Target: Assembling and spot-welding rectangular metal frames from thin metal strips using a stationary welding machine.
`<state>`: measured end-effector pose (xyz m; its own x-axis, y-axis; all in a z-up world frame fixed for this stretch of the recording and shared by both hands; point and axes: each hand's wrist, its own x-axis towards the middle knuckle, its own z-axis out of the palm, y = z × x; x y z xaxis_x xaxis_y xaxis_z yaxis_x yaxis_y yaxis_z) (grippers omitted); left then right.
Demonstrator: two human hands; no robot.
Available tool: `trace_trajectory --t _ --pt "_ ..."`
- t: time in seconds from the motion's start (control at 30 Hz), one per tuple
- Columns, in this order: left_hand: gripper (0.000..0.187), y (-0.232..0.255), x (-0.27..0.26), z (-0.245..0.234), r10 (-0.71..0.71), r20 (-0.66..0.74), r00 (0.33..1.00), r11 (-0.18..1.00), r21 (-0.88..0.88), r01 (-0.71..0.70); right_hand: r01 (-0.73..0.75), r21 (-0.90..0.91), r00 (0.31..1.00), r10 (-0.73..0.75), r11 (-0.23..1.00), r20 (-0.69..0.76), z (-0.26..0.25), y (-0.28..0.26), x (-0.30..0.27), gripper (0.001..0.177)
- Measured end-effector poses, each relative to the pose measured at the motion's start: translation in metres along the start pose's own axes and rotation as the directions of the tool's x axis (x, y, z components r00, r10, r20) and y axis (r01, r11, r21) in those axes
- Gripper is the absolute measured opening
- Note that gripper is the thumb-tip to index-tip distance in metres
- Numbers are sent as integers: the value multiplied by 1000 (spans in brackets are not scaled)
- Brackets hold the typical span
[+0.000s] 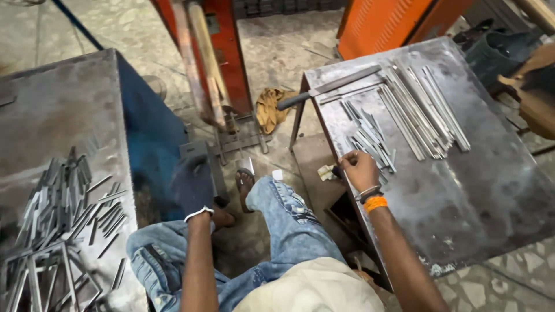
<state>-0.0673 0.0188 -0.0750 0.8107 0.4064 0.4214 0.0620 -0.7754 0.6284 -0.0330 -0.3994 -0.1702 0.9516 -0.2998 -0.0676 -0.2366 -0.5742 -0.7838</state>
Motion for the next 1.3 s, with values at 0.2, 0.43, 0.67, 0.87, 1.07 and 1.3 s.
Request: trace_trajectory --t 0.2,0.43,0.67,0.87,1.07,1.3 --pt "24 36 -20 60 -48 319 946 972 -202 118 4 -302 996 -30 953 -81 -43 45 32 20" --pt "31 82 -36 106 5 439 899 908 -378 180 -85 -367 979 10 926 -201 -83 113 98 18" --pt "40 129 -39 107 66 597 800 881 -411 234 -75 -651 866 -274 755 -419 -80 170 140 34" --pt "44 131 -52 117 128 698 705 829 -465 310 -244 -561 900 -31 791 -435 -79 178 136 23" --pt "44 143 -54 118 202 735 647 797 -508 328 -343 -304 876 186 889 -446 -92 165 128 12" --pt "44 157 -58 125 254 764 594 791 -517 328 -250 -345 803 -6 904 -597 -92 150 116 9"
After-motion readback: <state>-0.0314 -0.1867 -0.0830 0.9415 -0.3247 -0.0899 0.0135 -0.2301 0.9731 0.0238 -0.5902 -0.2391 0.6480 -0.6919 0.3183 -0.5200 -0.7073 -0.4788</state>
